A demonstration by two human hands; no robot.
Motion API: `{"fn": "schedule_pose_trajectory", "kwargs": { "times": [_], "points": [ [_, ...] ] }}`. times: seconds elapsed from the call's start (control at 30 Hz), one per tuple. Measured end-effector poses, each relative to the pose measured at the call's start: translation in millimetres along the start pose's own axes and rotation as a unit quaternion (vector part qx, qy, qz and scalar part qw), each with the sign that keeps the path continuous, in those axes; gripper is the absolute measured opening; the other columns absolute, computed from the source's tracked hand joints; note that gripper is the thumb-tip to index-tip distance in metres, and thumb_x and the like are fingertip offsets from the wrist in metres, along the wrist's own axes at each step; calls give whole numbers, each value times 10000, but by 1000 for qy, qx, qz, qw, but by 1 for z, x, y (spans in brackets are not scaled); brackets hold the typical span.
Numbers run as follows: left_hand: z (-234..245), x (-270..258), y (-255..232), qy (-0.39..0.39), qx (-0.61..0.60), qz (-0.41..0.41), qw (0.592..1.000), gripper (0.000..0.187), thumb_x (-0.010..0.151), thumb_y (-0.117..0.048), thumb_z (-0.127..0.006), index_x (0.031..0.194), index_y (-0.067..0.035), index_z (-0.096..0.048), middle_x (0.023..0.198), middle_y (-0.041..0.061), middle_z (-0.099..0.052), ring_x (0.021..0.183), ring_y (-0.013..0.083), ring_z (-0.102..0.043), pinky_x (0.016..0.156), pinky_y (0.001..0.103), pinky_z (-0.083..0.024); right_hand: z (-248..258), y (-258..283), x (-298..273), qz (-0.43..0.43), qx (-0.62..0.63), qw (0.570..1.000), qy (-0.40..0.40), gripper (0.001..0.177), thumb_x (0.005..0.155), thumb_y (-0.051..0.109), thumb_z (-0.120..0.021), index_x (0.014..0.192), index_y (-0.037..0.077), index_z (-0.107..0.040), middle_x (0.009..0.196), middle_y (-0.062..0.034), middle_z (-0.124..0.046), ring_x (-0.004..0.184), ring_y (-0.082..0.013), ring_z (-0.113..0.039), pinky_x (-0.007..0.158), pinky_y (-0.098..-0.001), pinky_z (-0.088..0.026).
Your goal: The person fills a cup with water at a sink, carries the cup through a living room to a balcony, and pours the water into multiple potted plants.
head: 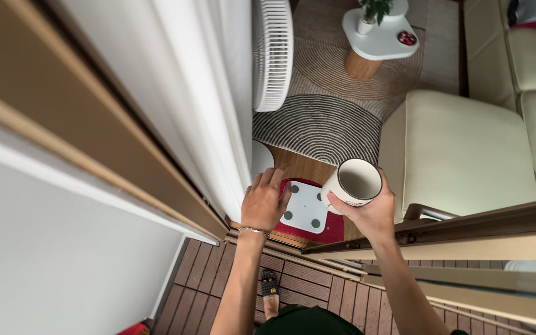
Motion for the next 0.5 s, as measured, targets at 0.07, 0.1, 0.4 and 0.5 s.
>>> {"fn": "schedule_pose_trajectory", "kwargs": {
  "times": [0.07,0.1,0.4,0.5],
  "points": [
    [-9,11,-2,9,16,-12,1000,417,951,-227,-653,1351,-141,-573,1179,81,-649,1135,307,-620,940,470,-527,4,-3,3,9,-6,1000,-12,697,642,220,-950,1198,-19,-604,1085,-116,-749,981,-195,-749,875,-336,-622],
    [-12,15,-2,6,20,-21,1000,456,937,-225,-667,1368,-126,-553,1213,105,-631,1148,325,-605,947,472,-523,6,-5,3,22,-12,1000,-17,707,638,215,-955,1204,-23,-604,1099,-122,-743,1002,-201,-744,889,-340,-620],
    [-32,33,7,5,-21,-82,996,645,918,-215,-690,1512,-125,-454,1473,137,-525,1331,377,-509,1111,469,-441,6,-23,23,-9,66,996,-51,693,693,197,-944,1246,-10,-582,1135,-109,-726,1039,-189,-725,919,-335,-615],
    [-52,52,6,36,-31,-102,994,663,918,-227,-690,1519,-131,-427,1537,141,-482,1397,393,-458,1137,495,-403,10,-24,39,-8,43,996,-72,638,716,179,-944,1221,-2,-599,1111,-102,-737,1021,-188,-734,921,-328,-616]
  ]
}}
Point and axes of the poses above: each hand's wrist, its own x-axis towards the middle knuckle, its own z-axis out of the back of the hand, y = z × x, the point moved 7 cm from there along x, towards the middle knuckle
